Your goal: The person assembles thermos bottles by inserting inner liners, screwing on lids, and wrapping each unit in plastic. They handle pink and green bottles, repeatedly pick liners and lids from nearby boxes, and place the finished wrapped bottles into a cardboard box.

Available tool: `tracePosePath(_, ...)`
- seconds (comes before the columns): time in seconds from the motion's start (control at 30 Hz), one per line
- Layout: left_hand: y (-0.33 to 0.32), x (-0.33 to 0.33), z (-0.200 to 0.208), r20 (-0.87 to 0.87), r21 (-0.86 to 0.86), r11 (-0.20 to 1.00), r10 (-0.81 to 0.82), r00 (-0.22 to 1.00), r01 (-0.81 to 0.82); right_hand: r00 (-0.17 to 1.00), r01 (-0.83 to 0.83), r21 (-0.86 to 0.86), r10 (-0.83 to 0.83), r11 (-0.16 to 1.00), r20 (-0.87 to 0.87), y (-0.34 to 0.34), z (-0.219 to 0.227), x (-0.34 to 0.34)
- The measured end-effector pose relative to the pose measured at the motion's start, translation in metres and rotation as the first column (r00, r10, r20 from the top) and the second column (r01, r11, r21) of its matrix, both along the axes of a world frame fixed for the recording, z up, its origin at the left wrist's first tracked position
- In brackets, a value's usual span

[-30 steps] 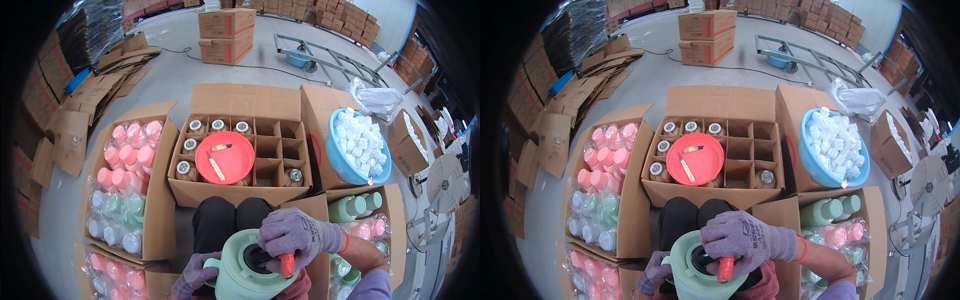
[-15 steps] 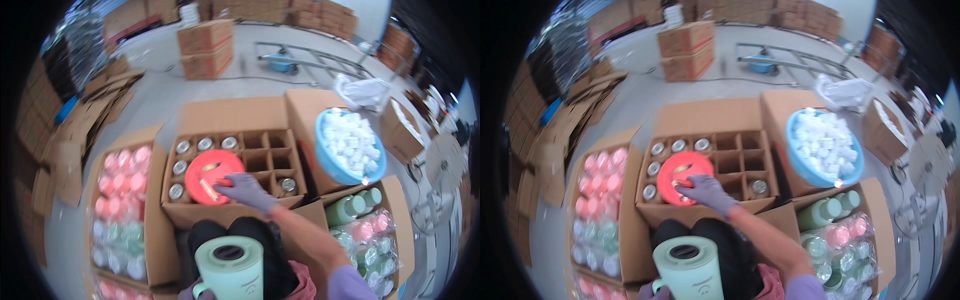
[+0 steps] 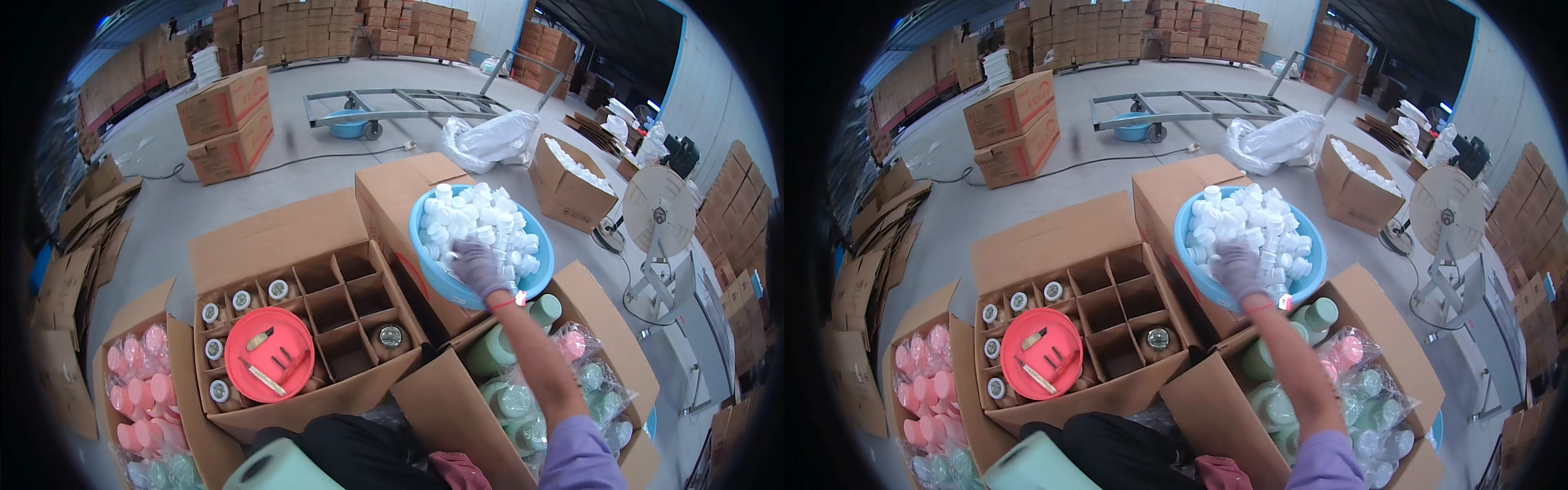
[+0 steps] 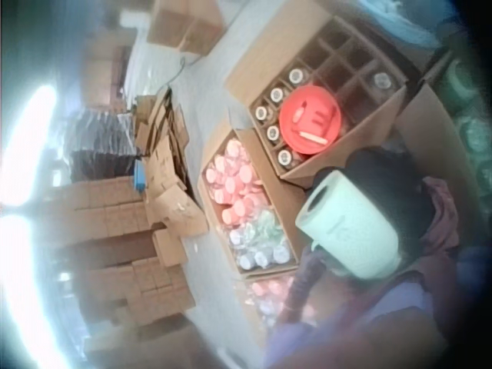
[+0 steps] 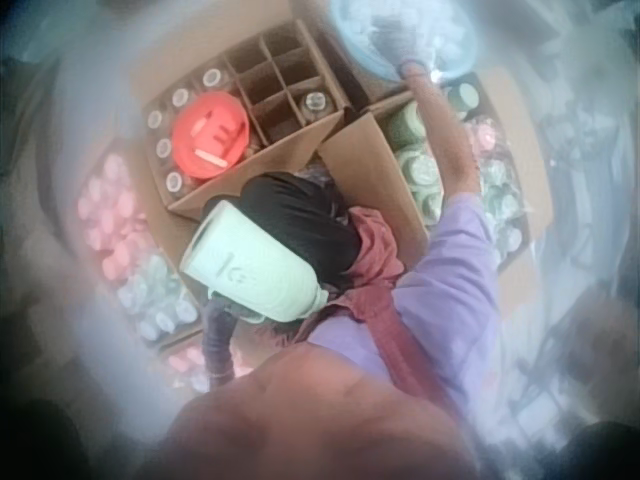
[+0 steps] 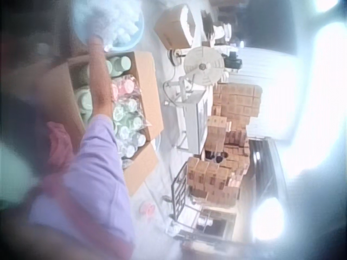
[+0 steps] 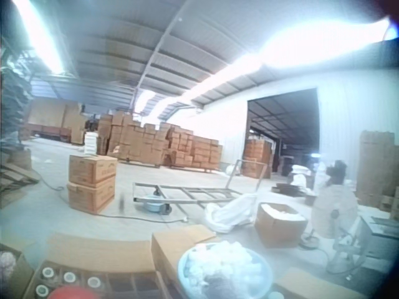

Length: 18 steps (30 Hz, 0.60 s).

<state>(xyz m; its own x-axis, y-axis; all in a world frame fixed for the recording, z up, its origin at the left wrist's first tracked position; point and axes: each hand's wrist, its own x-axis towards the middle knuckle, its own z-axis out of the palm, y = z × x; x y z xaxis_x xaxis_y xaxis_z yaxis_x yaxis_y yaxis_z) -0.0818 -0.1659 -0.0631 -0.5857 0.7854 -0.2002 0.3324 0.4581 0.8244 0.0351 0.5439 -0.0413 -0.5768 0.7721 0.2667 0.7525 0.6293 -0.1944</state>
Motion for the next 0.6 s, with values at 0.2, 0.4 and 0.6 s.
tracePosePath(0.2, 0.071, 0.030, 0.051, 0.970, 0.099, 0.578, 0.127, 0.209, -0.810, 0.979, -0.095, -0.349, 0.151, 0.932, 0.137, 0.027, -0.020, 0.042)
tracePosePath(0.4, 0.123, 0.057, 0.086, 0.962, 0.119, 0.396, 0.179, 0.204, -0.910, 0.990, -0.125, -0.323, 0.094, 0.938, -0.108, 0.053, -0.042, 0.056)
tracePosePath(0.6, 0.116, 0.068, 0.078, 0.938, 0.156, 0.431, 0.217, 0.269, -0.889, 0.849, -0.157, -0.060, 0.104, 0.986, -0.518, 0.010, 0.001, 0.057)
